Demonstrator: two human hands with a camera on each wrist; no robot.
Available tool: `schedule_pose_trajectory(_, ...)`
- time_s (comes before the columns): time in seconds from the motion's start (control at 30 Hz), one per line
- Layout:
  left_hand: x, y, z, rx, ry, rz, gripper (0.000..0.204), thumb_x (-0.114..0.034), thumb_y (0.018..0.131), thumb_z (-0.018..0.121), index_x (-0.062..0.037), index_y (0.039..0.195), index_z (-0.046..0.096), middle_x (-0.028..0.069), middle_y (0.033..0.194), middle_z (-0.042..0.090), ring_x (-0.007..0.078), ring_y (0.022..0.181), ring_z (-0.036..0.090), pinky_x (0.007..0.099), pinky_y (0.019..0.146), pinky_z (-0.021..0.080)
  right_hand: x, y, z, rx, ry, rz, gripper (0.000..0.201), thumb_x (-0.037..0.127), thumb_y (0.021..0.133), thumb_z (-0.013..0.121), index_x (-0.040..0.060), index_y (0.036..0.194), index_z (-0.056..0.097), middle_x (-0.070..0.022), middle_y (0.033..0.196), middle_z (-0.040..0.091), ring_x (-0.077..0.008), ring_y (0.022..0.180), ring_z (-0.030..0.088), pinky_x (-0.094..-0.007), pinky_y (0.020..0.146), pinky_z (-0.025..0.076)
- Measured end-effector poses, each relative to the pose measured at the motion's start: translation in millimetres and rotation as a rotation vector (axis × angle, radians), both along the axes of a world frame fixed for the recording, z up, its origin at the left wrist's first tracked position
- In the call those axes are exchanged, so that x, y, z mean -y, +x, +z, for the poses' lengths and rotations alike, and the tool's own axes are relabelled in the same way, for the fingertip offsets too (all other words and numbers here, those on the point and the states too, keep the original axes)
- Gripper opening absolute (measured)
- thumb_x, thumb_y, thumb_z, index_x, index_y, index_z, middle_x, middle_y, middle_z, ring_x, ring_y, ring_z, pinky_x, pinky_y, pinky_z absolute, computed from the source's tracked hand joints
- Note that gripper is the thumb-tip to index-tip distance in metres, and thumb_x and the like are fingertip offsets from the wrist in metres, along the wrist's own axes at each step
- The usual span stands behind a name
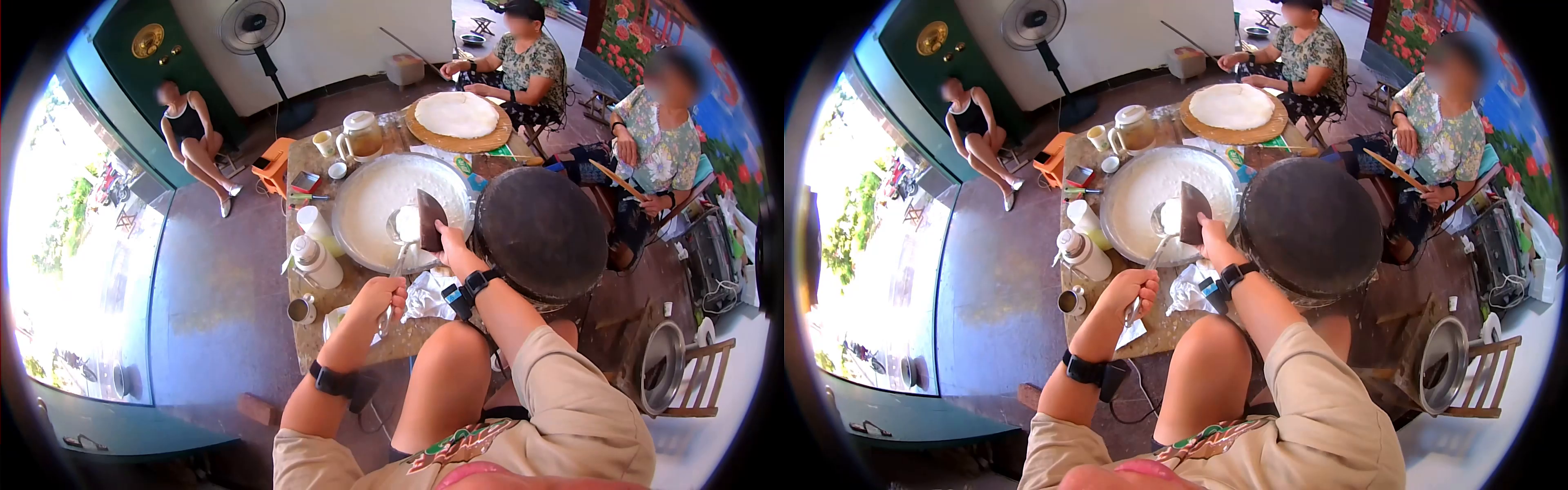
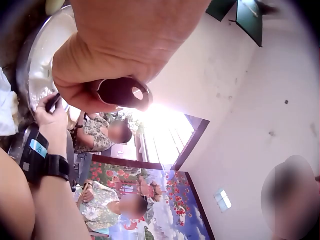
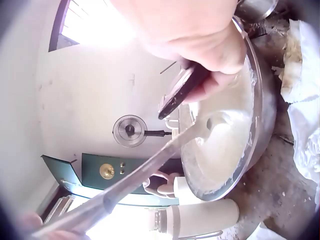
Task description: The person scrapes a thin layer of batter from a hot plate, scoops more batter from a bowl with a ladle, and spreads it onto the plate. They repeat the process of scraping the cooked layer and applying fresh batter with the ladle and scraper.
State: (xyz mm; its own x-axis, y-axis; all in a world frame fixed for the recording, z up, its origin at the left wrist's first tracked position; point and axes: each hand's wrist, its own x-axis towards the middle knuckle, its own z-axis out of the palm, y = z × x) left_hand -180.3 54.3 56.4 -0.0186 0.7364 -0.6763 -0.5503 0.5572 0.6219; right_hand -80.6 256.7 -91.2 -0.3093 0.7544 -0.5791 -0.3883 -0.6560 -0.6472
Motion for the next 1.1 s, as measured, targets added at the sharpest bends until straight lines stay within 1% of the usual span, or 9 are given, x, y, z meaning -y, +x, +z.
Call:
schedule_pose_trajectory(0.13, -14.2, 3.5, 16.6, -0.018, -0.030, 0.039, 0.015, -0.015, 0.089, 0.049, -0.0082, 0.076, 0.049, -0.0051, 0.059, 0.046, 0.0033, 0.043, 0.040, 0.0191, 0.037, 0.035, 0.6, -7.6, -5.5, -0.001, 0.143, 0.066, 0.036, 0.031, 0.088, 0.058, 0.0050, 0.110, 0.049, -0.0105, 0.101, 0.058, -0.0260, 0.087, 0.061, -0.0472, 0.069, 0.053)
schedule_pose_trajectory(0.23, -21.5, 2.9, 23.1, -0.045, -0.015, 0.037, 0.015, -0.015, 0.089, 0.049, -0.0078, 0.076, 0.049, -0.0048, 0.058, 0.046, 0.0034, 0.043, 0.040, 0.0190, 0.037, 0.035, 4.6, -16.4, -1.4, 0.175, 0.231, -0.052, 0.040, 0.035, 0.085, 0.061, 0.0072, 0.110, 0.045, -0.0088, 0.100, 0.056, -0.0239, 0.085, 0.059, -0.0451, 0.065, 0.053)
schedule_pose_trajectory(0.27, -23.6, 1.9, 25.5, -0.053, -0.009, 0.032, 0.015, -0.014, 0.089, 0.049, -0.0077, 0.076, 0.049, -0.0046, 0.058, 0.046, 0.0034, 0.043, 0.040, 0.0188, 0.037, 0.034, 7.8, -13.9, 1.8, 0.104, 0.264, -0.047, 0.043, 0.033, 0.084, 0.062, 0.0059, 0.110, 0.041, -0.0062, 0.099, 0.052, -0.0186, 0.081, 0.053, -0.0428, 0.063, 0.049)
schedule_pose_trajectory(0.47, -33.2, -4.7, 46.4, -0.028, -0.069, 0.051, 0.014, -0.014, 0.089, 0.049, -0.0080, 0.076, 0.047, -0.0044, 0.059, 0.045, 0.0031, 0.043, 0.039, 0.0176, 0.036, 0.032, 12.6, -12.2, 6.5, -0.021, 0.466, -0.032, 0.039, 0.027, 0.083, 0.066, 0.0057, 0.105, 0.042, -0.0059, 0.094, 0.053, -0.0135, 0.079, 0.055, -0.0267, 0.059, 0.051)
schedule_pose_trajectory(0.57, -38.6, -16.9, 46.9, 0.120, -0.119, 0.056, 0.018, -0.013, 0.087, 0.050, -0.0070, 0.070, 0.047, -0.0021, 0.056, 0.046, 0.0058, 0.042, 0.041, 0.0214, 0.036, 0.036, 9.8, -15.5, -1.7, -0.071, 0.528, -0.035, 0.039, 0.027, 0.083, 0.067, 0.0063, 0.105, 0.043, -0.0049, 0.094, 0.054, -0.0131, 0.077, 0.057, -0.0269, 0.057, 0.052)
schedule_pose_trajectory(0.7, -41.9, -24.6, 56.4, 0.186, -0.155, 0.033, 0.019, -0.012, 0.087, 0.050, -0.0081, 0.069, 0.045, -0.0031, 0.056, 0.045, 0.0045, 0.041, 0.041, 0.0194, 0.035, 0.035, 15.4, -13.2, 8.4, -0.071, 0.539, 0.003, 0.039, 0.028, 0.082, 0.067, 0.0072, 0.106, 0.043, -0.0043, 0.094, 0.055, -0.0126, 0.075, 0.058, -0.0259, 0.055, 0.052)
schedule_pose_trajectory(0.87, -35.4, -29.4, 79.5, 0.085, -0.180, 0.048, 0.013, -0.014, 0.089, 0.050, -0.0081, 0.079, 0.045, -0.0058, 0.059, 0.045, 0.0015, 0.041, 0.037, 0.0169, 0.034, 0.030, 8.8, -5.6, 15.2, 0.010, 0.688, 0.069, 0.033, 0.026, 0.083, 0.066, 0.0083, 0.103, 0.045, -0.0037, 0.091, 0.057, -0.0127, 0.072, 0.060, -0.0257, 0.055, 0.053)
schedule_pose_trajectory(1.0, -27.4, -37.4, 76.2, -0.038, -0.124, -0.017, 0.011, -0.014, 0.089, 0.050, -0.0049, 0.083, 0.047, -0.0038, 0.060, 0.046, 0.0018, 0.042, 0.039, 0.0173, 0.035, 0.030, -11.5, 9.4, 53.5, -0.170, 0.489, 0.057, 0.025, 0.023, 0.085, 0.063, 0.0066, 0.099, 0.050, -0.0044, 0.090, 0.060, -0.0142, 0.072, 0.063, -0.0266, 0.054, 0.054)
schedule_pose_trajectory(1.1, -22.4, -36.6, 73.6, -0.143, -0.093, -0.058, 0.011, -0.014, 0.089, 0.051, -0.0052, 0.084, 0.047, -0.0035, 0.061, 0.047, 0.0022, 0.042, 0.041, 0.0178, 0.035, 0.032, -45.0, 27.8, 72.6, -0.342, 0.341, 0.156, 0.025, 0.021, 0.088, 0.059, 0.0050, 0.107, 0.053, -0.0068, 0.096, 0.063, -0.0192, 0.080, 0.065, -0.0323, 0.069, 0.056)
